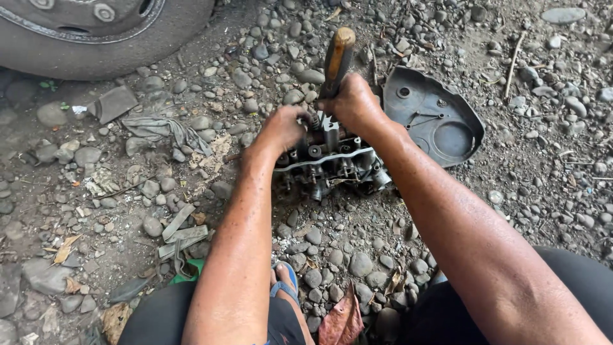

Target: Tapping on engine cylinder head components using a hammer and a punch

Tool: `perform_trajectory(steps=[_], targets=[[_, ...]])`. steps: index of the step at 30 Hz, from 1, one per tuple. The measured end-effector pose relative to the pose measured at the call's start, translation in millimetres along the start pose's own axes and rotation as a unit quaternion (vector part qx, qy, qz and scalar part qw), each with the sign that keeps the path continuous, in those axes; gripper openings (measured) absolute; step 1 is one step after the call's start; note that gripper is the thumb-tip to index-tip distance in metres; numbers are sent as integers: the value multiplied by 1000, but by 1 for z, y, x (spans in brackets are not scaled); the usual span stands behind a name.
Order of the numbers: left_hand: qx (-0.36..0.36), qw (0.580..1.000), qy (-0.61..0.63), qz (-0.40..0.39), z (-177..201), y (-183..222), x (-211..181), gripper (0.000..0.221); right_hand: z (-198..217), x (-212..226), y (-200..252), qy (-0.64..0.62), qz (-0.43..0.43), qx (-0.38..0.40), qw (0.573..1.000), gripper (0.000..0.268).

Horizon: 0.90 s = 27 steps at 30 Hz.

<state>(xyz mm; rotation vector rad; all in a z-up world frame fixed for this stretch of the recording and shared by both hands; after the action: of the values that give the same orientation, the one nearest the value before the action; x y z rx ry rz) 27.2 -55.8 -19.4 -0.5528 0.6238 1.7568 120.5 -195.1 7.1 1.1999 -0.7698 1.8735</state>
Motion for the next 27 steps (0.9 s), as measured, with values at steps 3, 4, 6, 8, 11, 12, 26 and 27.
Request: perform_trajectory(steps=[3, 4, 6, 8, 11, 12, 26, 27], targets=[[24, 996, -74, 35, -22, -11, 24, 25, -5, 4, -3, 8, -8, 12, 1000, 12], [47, 993, -98, 42, -24, -11, 22, 29, -6, 4, -5, 12, -13, 18, 1000, 12], [70, 989, -120, 49, -35, -20, 27, 33, -9, 4, -7, 17, -19, 24, 999, 13], [44, 994, -93, 39, -50, -37, 41, 30, -12, 3, -9, 25, -31, 39, 998, 15], [32, 998, -42, 33, -35, -19, 18, 34, -17, -4, -12, 16, -36, 58, 998, 12], [33, 998, -41, 36, -37, -20, 22, 34, -18, -8, -13, 15, -38, 60, 997, 12], [-34, 999, -22, 2, -36, -12, 21, 25, -31, -78, -17, 146, 4, 28, 989, 16], [-35, 999, -21, 3, -37, -12, 21, 25, -30, -72, -13, 147, 4, 29, 989, 16]])
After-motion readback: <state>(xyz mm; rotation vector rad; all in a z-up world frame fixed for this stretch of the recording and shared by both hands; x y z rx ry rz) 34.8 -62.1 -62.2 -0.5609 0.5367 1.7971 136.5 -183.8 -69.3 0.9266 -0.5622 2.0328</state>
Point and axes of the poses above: each hand's wrist, its own y-axis away from the middle knuckle, its own z-axis out of the back of the hand, x = y × z, the point moved 3 cm from there along -y, towards the middle knuckle
